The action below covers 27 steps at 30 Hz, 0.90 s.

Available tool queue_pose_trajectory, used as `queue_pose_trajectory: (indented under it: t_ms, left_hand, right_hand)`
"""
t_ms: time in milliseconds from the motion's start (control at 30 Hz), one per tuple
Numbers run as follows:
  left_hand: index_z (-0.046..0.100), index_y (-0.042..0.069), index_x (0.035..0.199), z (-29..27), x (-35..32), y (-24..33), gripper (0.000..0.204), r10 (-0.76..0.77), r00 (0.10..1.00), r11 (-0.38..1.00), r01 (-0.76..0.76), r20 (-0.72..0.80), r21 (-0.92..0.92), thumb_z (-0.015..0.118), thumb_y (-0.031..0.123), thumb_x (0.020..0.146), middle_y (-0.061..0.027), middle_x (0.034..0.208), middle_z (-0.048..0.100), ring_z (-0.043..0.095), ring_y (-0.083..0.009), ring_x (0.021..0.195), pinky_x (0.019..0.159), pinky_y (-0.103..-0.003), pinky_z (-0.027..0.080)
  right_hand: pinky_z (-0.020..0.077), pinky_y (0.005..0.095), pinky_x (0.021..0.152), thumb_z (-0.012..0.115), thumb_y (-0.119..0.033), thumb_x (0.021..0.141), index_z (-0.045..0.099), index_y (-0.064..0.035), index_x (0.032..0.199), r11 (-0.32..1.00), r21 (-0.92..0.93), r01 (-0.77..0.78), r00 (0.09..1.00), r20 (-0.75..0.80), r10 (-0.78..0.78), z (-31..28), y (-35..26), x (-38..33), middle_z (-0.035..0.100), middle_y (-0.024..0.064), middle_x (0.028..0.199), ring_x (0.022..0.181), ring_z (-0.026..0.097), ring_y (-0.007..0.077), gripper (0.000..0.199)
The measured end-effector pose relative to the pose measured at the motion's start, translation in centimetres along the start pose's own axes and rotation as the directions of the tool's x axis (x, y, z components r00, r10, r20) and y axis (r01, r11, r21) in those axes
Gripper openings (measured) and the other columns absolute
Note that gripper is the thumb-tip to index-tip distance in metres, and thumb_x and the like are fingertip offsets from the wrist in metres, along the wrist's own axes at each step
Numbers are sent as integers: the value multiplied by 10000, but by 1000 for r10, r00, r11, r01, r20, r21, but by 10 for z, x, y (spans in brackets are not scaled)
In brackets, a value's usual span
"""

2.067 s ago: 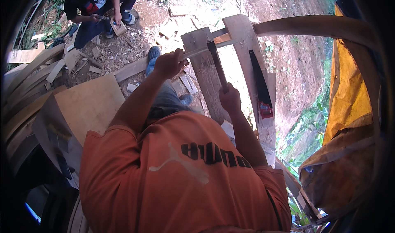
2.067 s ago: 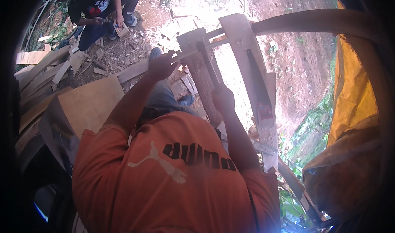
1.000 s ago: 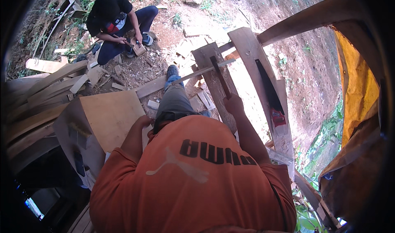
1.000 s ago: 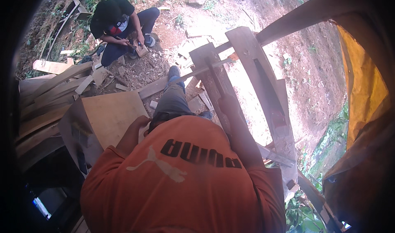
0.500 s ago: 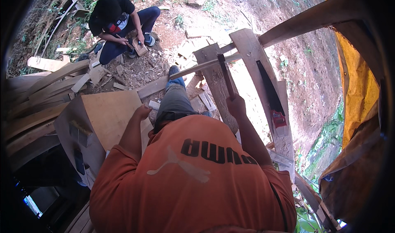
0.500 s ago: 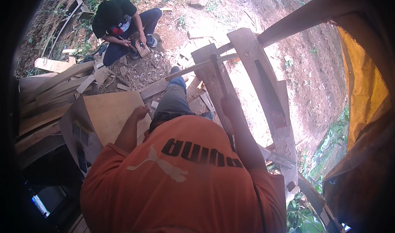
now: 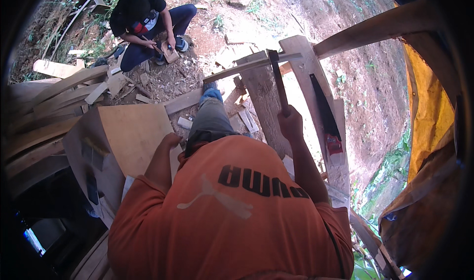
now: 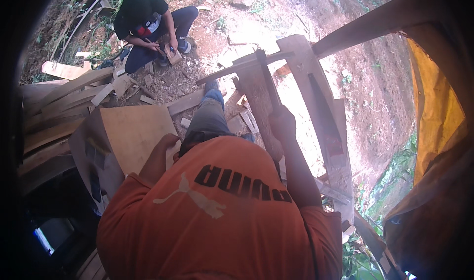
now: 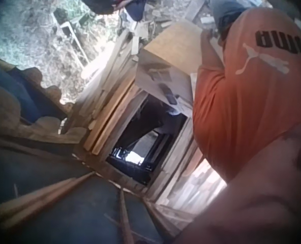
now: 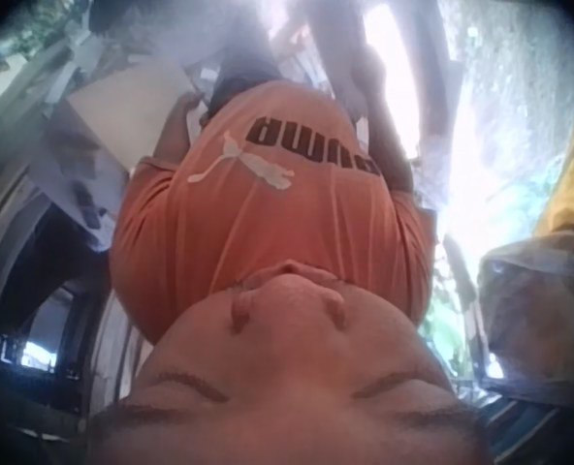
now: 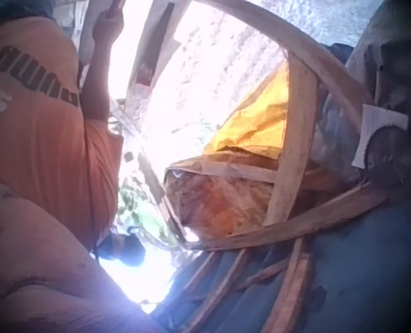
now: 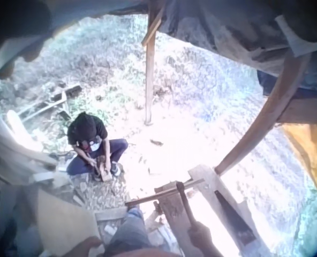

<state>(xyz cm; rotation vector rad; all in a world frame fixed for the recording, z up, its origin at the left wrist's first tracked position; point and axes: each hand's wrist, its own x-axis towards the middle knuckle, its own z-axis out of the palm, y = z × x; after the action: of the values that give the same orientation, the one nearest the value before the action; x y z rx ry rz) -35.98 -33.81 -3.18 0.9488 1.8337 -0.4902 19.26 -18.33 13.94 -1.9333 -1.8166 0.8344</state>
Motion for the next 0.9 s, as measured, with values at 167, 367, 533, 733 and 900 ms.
queue_pose_trajectory:
  t_ms: [167, 367, 533, 733, 900]
  left_hand:
    - [805, 26, 1275, 1, -5, -4, 549, 21, 1000, 1000, -21, -12, 4, 679, 502, 1032, -250, 1329, 773, 741, -397, 1266, 1082, -487, 570]
    - [770, 45, 1346, -13, -15, 18, 559, 155, 986, 988, -156, -53, -12, 692, 492, 1020, -235, 1354, 770, 737, -399, 1268, 1071, -482, 575]
    - [741, 57, 1401, 3, 13, -4, 562, 55, 998, 992, -57, -23, -110, 726, 461, 1010, -198, 1379, 774, 743, -386, 1260, 1056, -476, 582]
    - [766, 33, 1356, 26, 23, -18, 570, 152, 986, 987, -155, -65, -48, 710, 496, 1027, -219, 1308, 785, 763, -366, 1195, 996, -486, 595]
    - [814, -31, 1243, 29, 19, -14, 547, 87, 996, 996, -87, -10, 36, 732, 473, 1046, -228, 1123, 832, 816, -337, 1004, 867, -487, 624]
  right_hand:
    - [550, 448, 712, 728, -213, 991, 722, -11, 1000, 971, 206, -123, 992, 66, 112, 8, -9, -2, 713, 161, 777, 724, 714, 240, 202]
    - [608, 476, 776, 714, -330, 983, 776, 36, 1130, 967, -141, -211, 938, 248, 240, 70, 70, 0, 775, 184, 856, 822, 792, 327, 399]
    - [596, 468, 770, 720, -329, 977, 776, 34, 1115, 950, -103, -295, 915, 257, 312, 43, 36, 4, 778, 183, 869, 810, 781, 311, 392]
    - [563, 436, 748, 752, -244, 961, 760, 1, 1075, 995, 77, -64, 998, -7, 65, 4, 0, 3, 748, 138, 815, 762, 732, 243, 271]
    - [536, 444, 668, 740, -243, 986, 731, -8, 1011, 951, 302, -63, 997, -33, 77, 8, 0, 10, 722, 118, 768, 683, 682, 233, 237]
